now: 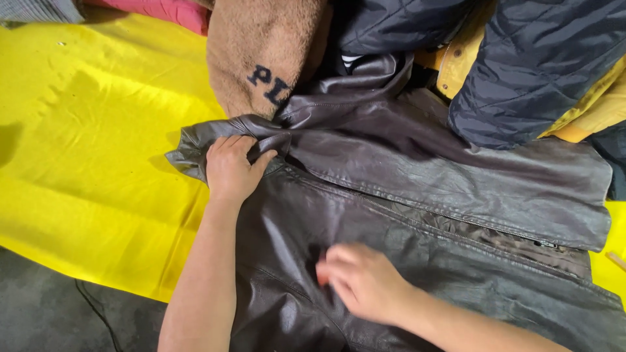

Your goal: The person cleans a black leather jacket laid out on a yellow surface. They use a small reddish sponge to wipe the jacket's surface, focusing on the zipper area and the main body. The person also sprays a liquid from a small white bottle onto the jacket before continuing to wipe it with the sponge.

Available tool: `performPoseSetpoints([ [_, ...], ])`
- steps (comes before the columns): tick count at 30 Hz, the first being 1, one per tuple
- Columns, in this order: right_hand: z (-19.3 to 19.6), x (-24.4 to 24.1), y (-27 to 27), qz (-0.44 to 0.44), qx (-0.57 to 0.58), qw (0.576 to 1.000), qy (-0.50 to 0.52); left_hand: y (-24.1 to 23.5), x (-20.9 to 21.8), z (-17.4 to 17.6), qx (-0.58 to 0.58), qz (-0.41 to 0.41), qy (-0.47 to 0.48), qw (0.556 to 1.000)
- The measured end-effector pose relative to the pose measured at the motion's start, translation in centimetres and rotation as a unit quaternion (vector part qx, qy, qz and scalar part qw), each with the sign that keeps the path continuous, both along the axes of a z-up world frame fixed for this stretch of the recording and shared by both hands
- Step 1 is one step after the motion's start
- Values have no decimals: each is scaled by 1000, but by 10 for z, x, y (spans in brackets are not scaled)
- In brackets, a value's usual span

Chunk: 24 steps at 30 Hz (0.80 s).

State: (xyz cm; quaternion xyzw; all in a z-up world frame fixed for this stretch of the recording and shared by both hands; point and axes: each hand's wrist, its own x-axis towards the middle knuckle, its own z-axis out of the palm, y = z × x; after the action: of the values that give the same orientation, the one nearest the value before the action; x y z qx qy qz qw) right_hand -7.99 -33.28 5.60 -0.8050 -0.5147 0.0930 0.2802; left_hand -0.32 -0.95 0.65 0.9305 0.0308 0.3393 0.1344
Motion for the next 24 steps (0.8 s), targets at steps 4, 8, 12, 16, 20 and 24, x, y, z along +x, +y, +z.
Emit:
performPoseSetpoints([
  [4,34,-3,-6,94,-32,985,143,0,1,-1,2,5,1,1000],
  [8,17,33,21,5,41,998,37,-2,-2,-1,7,12,-7,1000],
  [12,-8,34,29,-61,14,997,-55,-5,-5,3,6,8,-19,1000],
  [16,20,0,11,18,39,999,9,-3,-1,2,2,14,-15,1000],
  [20,44,6,22,135,-30,983,122,-2,0,0,-13,19,-7,1000],
  [24,-4,52,60,-7,51,999,-8,-3,-3,4,4,8,-53,999],
])
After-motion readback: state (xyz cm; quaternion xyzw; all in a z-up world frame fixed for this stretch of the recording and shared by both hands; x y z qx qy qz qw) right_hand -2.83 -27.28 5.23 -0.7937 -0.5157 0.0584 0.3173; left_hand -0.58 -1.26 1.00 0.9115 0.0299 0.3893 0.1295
